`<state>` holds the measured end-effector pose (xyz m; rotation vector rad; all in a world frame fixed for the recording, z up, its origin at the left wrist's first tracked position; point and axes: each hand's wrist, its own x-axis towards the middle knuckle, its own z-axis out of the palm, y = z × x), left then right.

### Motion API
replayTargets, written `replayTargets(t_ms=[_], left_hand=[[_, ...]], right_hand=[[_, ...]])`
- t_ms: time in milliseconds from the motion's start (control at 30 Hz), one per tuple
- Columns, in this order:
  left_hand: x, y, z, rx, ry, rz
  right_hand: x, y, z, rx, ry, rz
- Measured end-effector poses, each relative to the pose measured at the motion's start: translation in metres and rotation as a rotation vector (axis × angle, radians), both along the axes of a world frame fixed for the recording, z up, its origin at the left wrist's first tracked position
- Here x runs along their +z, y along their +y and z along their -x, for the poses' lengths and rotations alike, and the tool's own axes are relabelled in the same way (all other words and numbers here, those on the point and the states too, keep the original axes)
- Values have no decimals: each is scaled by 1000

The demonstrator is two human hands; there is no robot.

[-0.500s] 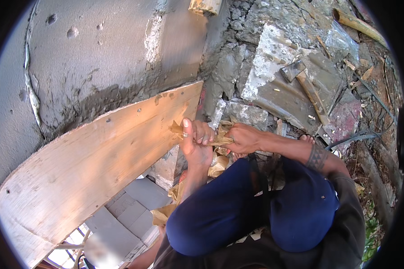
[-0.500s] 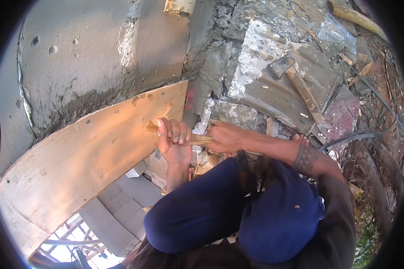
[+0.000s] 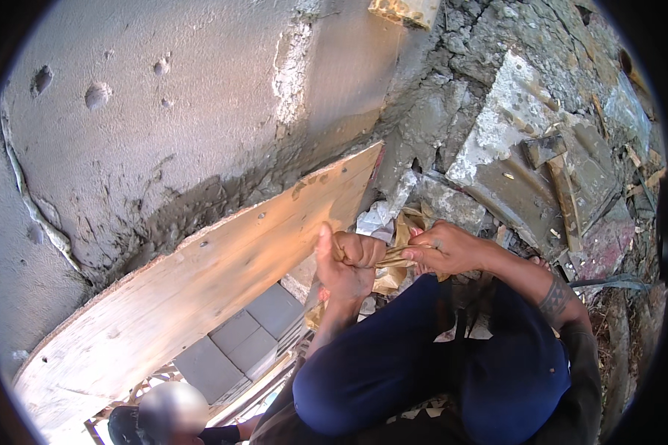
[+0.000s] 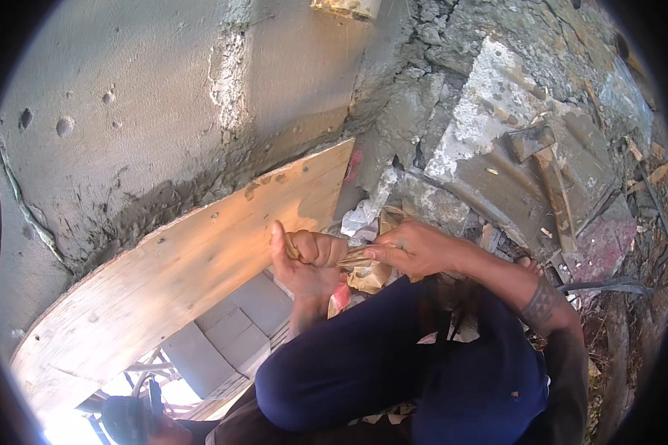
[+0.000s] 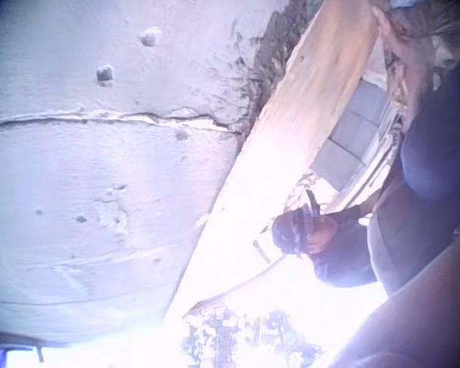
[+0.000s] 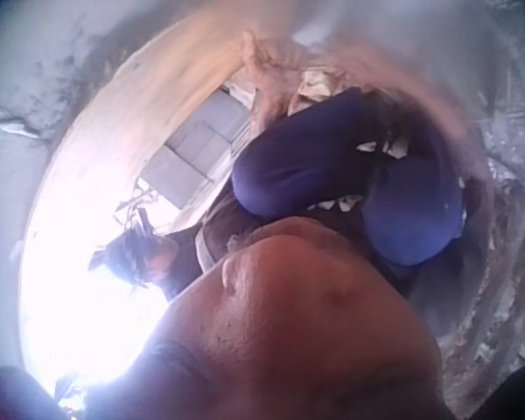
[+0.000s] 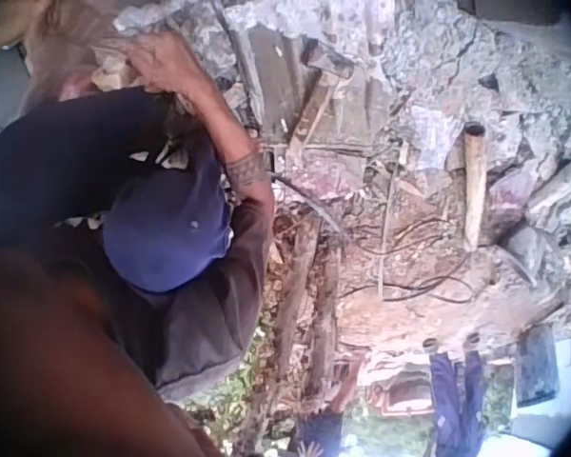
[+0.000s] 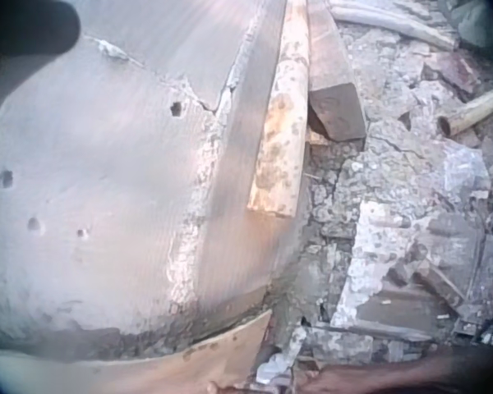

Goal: The person applies cement to a wooden plank using a trowel and their hands. They repeatedly scoop cement from a pile and spread it along the plank's edge, smoothing it with the trowel.

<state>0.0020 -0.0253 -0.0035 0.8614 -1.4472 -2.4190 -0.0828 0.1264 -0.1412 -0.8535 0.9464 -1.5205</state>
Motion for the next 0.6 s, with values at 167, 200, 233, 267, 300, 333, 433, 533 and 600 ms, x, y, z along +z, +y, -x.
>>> replayTargets(t_ms=[167, 200, 233, 267, 300, 333, 433, 533, 600], left_hand=[[33, -8, 11, -199, -138, 387], [51, -14, 21, -359, -129, 711], [72, -16, 37, -519, -112, 1028], [94, -12, 53, -673, -183, 1261], [118, -8, 70, -817, -234, 1503], [143, 2, 80, -936, -387, 1653], [169, 8, 103, -1074, -648, 2008], [177, -5, 126, -1099, -637, 2255], [178, -10, 127, -1150, -610, 2281]], right_hand=[[16, -17, 31, -98, 276, 123], [19, -19, 45, -130, 341, 162], [22, -17, 60, -144, 421, 186], [21, -19, 70, -256, 463, 215], [23, -24, 78, -367, 499, 247], [26, -32, 84, -472, 534, 281], [42, -65, 102, -739, 648, 314], [43, -103, 95, -1045, 491, 328], [44, -120, 80, -1172, 337, 313]])
